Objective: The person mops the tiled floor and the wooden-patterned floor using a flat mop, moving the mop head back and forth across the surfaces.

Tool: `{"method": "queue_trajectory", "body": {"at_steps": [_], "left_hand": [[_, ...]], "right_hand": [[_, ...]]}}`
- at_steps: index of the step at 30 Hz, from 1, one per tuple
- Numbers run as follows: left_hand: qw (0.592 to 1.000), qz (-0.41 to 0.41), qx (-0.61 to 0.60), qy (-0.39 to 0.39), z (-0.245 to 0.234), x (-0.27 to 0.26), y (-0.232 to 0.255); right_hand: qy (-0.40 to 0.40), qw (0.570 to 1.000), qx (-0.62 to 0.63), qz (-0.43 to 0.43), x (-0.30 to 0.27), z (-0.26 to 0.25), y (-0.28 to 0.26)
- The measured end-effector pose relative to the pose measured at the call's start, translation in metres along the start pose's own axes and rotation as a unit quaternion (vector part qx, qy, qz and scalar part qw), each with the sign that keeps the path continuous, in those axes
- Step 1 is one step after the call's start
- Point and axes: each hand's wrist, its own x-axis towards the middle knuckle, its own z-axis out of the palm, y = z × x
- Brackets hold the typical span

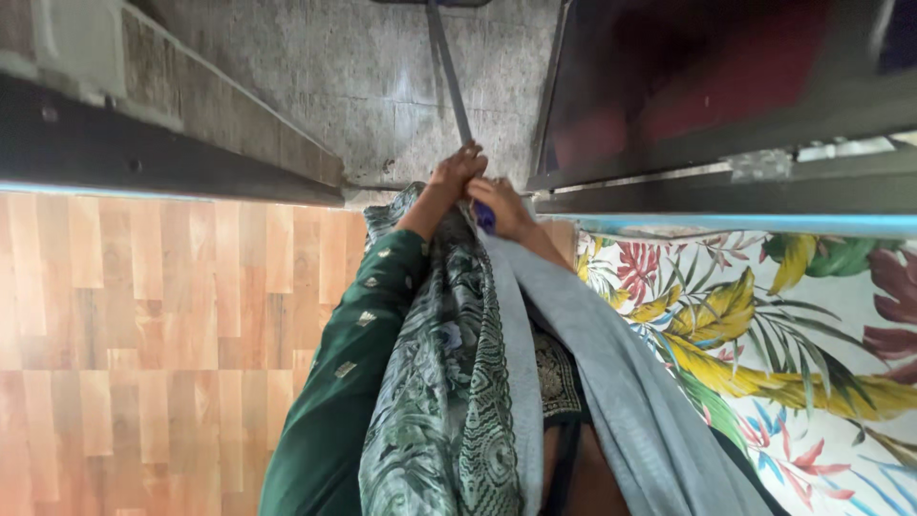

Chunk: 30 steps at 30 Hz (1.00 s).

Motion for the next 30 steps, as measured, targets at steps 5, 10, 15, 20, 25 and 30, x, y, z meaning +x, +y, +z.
{"method": "queue_trajectory", "body": {"at_steps": [5,10,15,20,25,30], "left_hand": [[0.998,0.008,-0.054,-0.022,0.028,-0.054,0.044],[0.993,0.044,-0.107,0.038,0.035,-0.124,0.131],[0.976,0.106,-0.162,0.103,0.013,-0.195,0.234],[0.948,0.188,-0.257,-0.004,-0.031,-0.218,0.286],[0.966,0.163,-0.175,-0.099,0.005,-0.236,0.282],[0.974,0.143,-0.165,-0.057,0.105,-0.251,0.231]], "right_hand": [[0.004,1.000,0.006,-0.001,-0.070,0.004,-0.034],[0.014,0.998,0.036,0.042,-0.145,-0.020,-0.104],[-0.012,0.997,0.064,0.036,-0.207,-0.050,-0.174],[0.120,0.991,-0.035,-0.043,-0.234,-0.076,-0.222],[0.140,0.986,-0.009,-0.095,-0.228,-0.087,-0.227],[0.143,0.965,0.130,-0.175,-0.213,-0.052,-0.194]]}}
